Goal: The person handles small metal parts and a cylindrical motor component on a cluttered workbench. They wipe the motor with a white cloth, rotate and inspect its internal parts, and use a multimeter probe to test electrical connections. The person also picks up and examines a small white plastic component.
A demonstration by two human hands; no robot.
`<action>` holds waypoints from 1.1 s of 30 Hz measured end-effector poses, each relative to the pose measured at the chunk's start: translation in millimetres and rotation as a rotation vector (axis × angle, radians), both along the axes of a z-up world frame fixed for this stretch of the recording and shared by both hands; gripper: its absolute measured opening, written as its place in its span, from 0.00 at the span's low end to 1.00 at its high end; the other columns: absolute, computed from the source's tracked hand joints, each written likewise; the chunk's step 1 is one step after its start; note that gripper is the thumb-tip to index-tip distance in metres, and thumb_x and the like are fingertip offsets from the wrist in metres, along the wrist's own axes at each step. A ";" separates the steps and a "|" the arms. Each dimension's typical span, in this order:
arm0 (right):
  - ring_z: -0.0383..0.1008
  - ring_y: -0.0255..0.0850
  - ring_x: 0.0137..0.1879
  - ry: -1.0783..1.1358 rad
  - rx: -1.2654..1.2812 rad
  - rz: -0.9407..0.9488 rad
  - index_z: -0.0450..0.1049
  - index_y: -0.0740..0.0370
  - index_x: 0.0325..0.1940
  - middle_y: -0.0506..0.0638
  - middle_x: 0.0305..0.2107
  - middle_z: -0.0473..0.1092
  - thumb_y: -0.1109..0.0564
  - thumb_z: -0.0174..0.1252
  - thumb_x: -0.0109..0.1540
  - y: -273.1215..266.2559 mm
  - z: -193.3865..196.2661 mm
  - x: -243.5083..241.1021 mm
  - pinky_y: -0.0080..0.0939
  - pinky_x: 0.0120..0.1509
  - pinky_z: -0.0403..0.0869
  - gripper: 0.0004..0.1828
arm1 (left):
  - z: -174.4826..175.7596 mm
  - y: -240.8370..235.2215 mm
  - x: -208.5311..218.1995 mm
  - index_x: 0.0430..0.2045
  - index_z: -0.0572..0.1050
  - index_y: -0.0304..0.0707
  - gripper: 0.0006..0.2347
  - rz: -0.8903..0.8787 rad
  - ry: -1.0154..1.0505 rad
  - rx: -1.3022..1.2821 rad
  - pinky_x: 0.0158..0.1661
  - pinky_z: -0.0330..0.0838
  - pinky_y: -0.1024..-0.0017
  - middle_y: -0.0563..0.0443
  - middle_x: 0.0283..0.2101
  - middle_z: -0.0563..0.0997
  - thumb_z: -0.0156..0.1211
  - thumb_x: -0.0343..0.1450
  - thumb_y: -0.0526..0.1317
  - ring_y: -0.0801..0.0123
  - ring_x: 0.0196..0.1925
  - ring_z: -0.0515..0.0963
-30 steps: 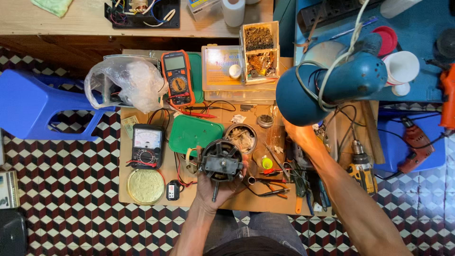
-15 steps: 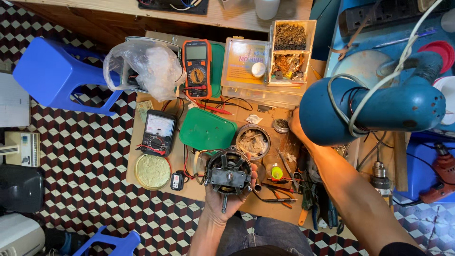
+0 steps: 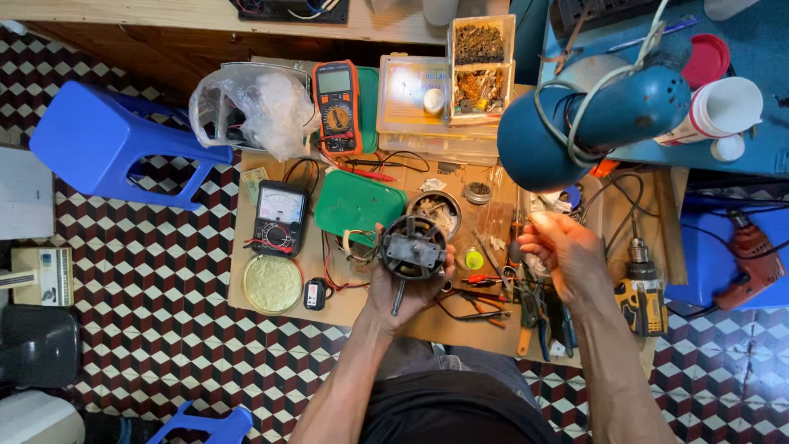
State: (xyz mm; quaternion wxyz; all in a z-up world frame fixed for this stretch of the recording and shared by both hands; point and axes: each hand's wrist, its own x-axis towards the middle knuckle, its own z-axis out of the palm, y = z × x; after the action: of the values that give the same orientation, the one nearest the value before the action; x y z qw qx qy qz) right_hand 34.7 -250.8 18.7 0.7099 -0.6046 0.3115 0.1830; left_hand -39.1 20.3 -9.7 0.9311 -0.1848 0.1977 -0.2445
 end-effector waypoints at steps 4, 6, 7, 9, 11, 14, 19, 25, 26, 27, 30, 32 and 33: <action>0.81 0.38 0.42 -0.221 -0.154 0.073 0.77 0.70 0.52 0.56 0.39 0.77 0.59 0.59 0.64 44.6 67.3 -36.1 0.36 0.51 0.81 0.15 | -3.6 6.3 6.9 0.61 0.65 0.22 0.40 -0.159 -0.072 -0.045 0.60 0.77 0.48 0.23 0.57 0.73 0.58 0.71 0.67 0.38 0.58 0.78; 0.81 0.37 0.44 -0.391 -0.280 0.187 0.78 0.68 0.51 0.54 0.40 0.77 0.59 0.58 0.66 67.5 85.8 -40.2 0.35 0.51 0.82 0.13 | -6.5 5.4 10.3 0.63 0.65 0.23 0.39 -0.183 -0.207 -0.029 0.59 0.78 0.49 0.21 0.58 0.72 0.56 0.74 0.68 0.35 0.58 0.77; 0.82 0.37 0.46 -0.464 -0.344 0.238 0.79 0.67 0.51 0.53 0.41 0.78 0.58 0.57 0.67 78.5 92.2 -46.7 0.35 0.52 0.82 0.12 | -6.7 5.4 6.5 0.64 0.65 0.25 0.39 -0.198 -0.195 -0.002 0.59 0.78 0.49 0.22 0.59 0.73 0.55 0.74 0.68 0.36 0.58 0.77; 0.79 0.38 0.49 -0.654 -0.540 0.344 0.80 0.66 0.50 0.53 0.43 0.78 0.59 0.59 0.67 95.9 97.0 -49.8 0.36 0.53 0.78 0.11 | -8.0 4.7 1.9 0.64 0.66 0.29 0.38 -0.222 -0.176 0.052 0.59 0.78 0.49 0.26 0.59 0.74 0.54 0.73 0.67 0.38 0.59 0.77; 0.78 0.38 0.50 -0.726 -0.615 0.371 0.80 0.65 0.50 0.53 0.43 0.78 0.59 0.60 0.67 107.2 97.4 -50.5 0.36 0.54 0.76 0.10 | -8.2 5.3 -2.1 0.66 0.67 0.32 0.36 -0.217 -0.215 0.063 0.59 0.78 0.50 0.32 0.61 0.75 0.53 0.74 0.66 0.40 0.60 0.78; 0.78 0.37 0.48 -0.661 -0.565 0.301 0.80 0.65 0.50 0.51 0.40 0.78 0.58 0.60 0.67 116.2 93.1 -53.1 0.35 0.53 0.75 0.10 | -7.8 5.4 -6.0 0.66 0.67 0.35 0.34 -0.229 -0.211 0.119 0.59 0.78 0.51 0.38 0.62 0.76 0.54 0.74 0.65 0.47 0.61 0.78; 0.78 0.36 0.45 -0.698 -0.676 0.347 0.80 0.67 0.49 0.52 0.38 0.78 0.58 0.60 0.67 116.2 83.9 -57.8 0.35 0.51 0.75 0.11 | -3.1 4.6 -9.5 0.66 0.67 0.36 0.33 -0.239 -0.227 0.190 0.60 0.78 0.52 0.41 0.62 0.76 0.55 0.74 0.63 0.53 0.61 0.79; 0.79 0.35 0.40 -0.680 -0.776 0.284 0.80 0.66 0.47 0.51 0.36 0.79 0.57 0.61 0.67 114.7 73.9 -61.2 0.35 0.45 0.75 0.10 | 2.2 5.4 -11.2 0.65 0.68 0.36 0.33 -0.243 -0.264 0.241 0.58 0.79 0.54 0.41 0.61 0.76 0.55 0.73 0.64 0.55 0.60 0.79; 0.78 0.36 0.40 -0.683 -0.770 0.272 0.80 0.66 0.47 0.51 0.36 0.79 0.57 0.61 0.67 113.3 73.2 -62.0 0.35 0.44 0.75 0.10 | 3.2 4.9 -11.0 0.65 0.69 0.37 0.33 -0.246 -0.270 0.255 0.58 0.79 0.55 0.41 0.61 0.76 0.55 0.73 0.64 0.56 0.59 0.79; 0.78 0.36 0.39 -0.685 -0.762 0.264 0.80 0.66 0.47 0.51 0.36 0.79 0.57 0.61 0.67 113.1 73.2 -63.9 0.35 0.44 0.75 0.10 | 4.6 5.6 -11.9 0.65 0.69 0.37 0.33 -0.247 -0.274 0.270 0.58 0.79 0.55 0.41 0.61 0.76 0.55 0.73 0.65 0.56 0.59 0.80; 0.78 0.36 0.40 -0.738 -0.751 0.285 0.80 0.66 0.47 0.51 0.36 0.78 0.57 0.61 0.68 111.0 71.9 -69.8 0.35 0.45 0.76 0.09 | 6.5 3.6 -13.9 0.64 0.69 0.36 0.33 -0.262 -0.258 0.304 0.58 0.79 0.57 0.41 0.60 0.76 0.55 0.74 0.65 0.58 0.58 0.80; 0.79 0.36 0.40 -0.753 -0.765 0.298 0.79 0.65 0.47 0.51 0.36 0.78 0.58 0.60 0.68 109.9 71.6 -72.6 0.35 0.45 0.76 0.09 | 7.7 3.3 -15.6 0.63 0.70 0.37 0.33 -0.274 -0.273 0.328 0.58 0.79 0.57 0.42 0.60 0.76 0.55 0.73 0.65 0.59 0.58 0.80; 0.79 0.36 0.40 -0.741 -0.777 0.301 0.79 0.65 0.47 0.51 0.36 0.78 0.58 0.60 0.68 109.3 70.8 -73.8 0.36 0.44 0.76 0.09 | 7.4 2.9 -16.6 0.63 0.70 0.37 0.33 -0.280 -0.278 0.339 0.58 0.79 0.57 0.42 0.60 0.77 0.55 0.73 0.66 0.60 0.58 0.80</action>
State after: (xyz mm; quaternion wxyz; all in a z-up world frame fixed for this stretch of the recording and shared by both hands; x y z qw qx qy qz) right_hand -39.0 -141.6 89.5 0.4630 -0.8836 -0.0041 -0.0706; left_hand -55.7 23.2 -2.3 0.9242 0.0386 0.1294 -0.3573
